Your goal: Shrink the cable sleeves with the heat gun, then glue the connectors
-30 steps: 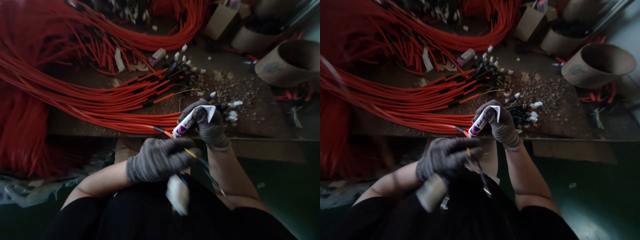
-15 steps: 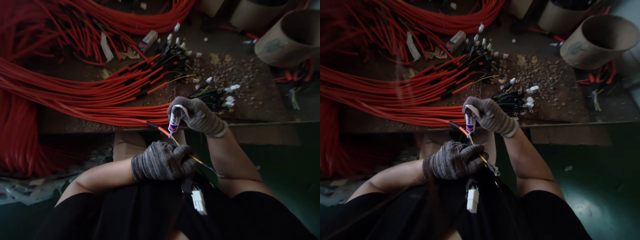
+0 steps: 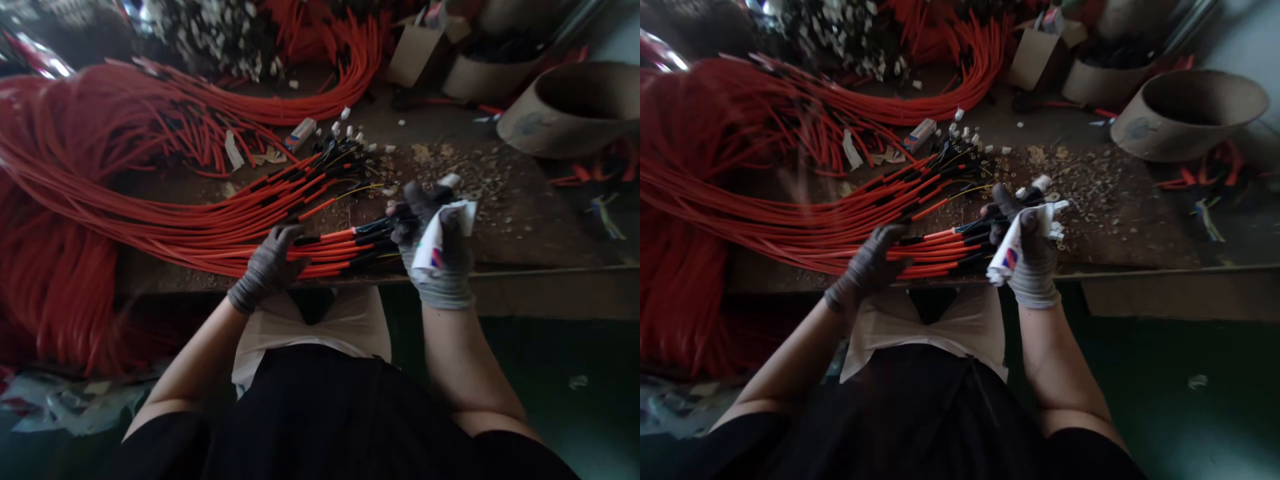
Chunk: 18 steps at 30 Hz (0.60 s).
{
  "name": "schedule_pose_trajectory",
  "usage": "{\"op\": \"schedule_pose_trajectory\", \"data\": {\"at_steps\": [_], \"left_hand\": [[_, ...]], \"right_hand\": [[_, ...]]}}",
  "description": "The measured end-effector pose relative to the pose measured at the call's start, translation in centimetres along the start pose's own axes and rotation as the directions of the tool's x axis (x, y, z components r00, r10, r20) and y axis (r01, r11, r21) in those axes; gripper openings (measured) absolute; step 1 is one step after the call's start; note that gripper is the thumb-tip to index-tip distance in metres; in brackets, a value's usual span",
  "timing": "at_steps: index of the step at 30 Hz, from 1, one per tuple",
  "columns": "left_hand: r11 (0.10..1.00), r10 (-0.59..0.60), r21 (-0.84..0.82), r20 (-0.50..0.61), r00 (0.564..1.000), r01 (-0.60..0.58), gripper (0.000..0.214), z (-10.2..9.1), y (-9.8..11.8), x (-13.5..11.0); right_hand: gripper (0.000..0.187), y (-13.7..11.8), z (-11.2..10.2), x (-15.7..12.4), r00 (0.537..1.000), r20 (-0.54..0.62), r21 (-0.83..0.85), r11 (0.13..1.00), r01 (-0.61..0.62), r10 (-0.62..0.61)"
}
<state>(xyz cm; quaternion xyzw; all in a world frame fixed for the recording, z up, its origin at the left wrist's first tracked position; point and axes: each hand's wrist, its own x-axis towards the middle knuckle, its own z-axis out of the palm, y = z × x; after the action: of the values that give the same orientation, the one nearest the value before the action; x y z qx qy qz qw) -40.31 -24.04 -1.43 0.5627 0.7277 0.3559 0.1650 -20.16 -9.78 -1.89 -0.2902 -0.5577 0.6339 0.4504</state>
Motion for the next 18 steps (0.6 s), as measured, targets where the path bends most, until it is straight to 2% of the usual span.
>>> {"op": "schedule_pose_trajectory", "data": {"at_steps": [2,4,6,10,12,14,16,18], "left_hand": [[0.989,-0.09,0.12,0.031,0.995,0.086,0.036,1.0,-1.2,-1.5],[0.989,-0.097,0.119,0.026,0.995,0.093,0.024,2.0,-1.5,-1.9],[0.999,-0.042,0.029,0.022,0.999,0.041,0.017,2.7,-0.8,-1.1],[0.974,0.055,-0.224,0.065,0.996,-0.039,0.018,3.4,1.4,1.3],[0.96,0.079,-0.274,0.099,0.992,-0.049,0.02,3.8,2.0,2.1],[0.967,0.122,-0.238,0.127,0.984,-0.089,0.028,4.3,1.5,2.8],[0.986,0.135,-0.116,0.168,0.977,-0.117,0.038,4.7,0.1,3.7],[0.994,0.008,0.109,0.2,0.98,-0.03,0.043,4.8,-1.6,5.2]], "right_hand": [[0.039,-0.4,-0.2,0.4,0.998,-0.044,0.177,0.984,-0.027,0.036],[0.042,-0.4,-0.4,0.9,0.998,-0.053,0.229,0.973,-0.02,0.033],[0.046,-0.1,-0.4,1.3,0.999,-0.043,0.192,0.981,-0.011,0.02],[0.044,0.3,-0.5,1.4,0.998,-0.039,0.133,0.99,-0.045,0.051],[0.046,0.6,-1.3,1.1,0.997,0.007,0.159,0.984,-0.076,0.075],[0.047,0.7,-3.0,0.7,0.996,0.026,0.16,0.983,-0.093,0.09],[0.042,0.4,-5.2,0.2,0.994,-0.095,0.14,0.989,-0.045,0.058],[0.032,-0.3,-6.6,-0.2,0.957,-0.288,0.124,0.99,0.063,-0.025]]}}
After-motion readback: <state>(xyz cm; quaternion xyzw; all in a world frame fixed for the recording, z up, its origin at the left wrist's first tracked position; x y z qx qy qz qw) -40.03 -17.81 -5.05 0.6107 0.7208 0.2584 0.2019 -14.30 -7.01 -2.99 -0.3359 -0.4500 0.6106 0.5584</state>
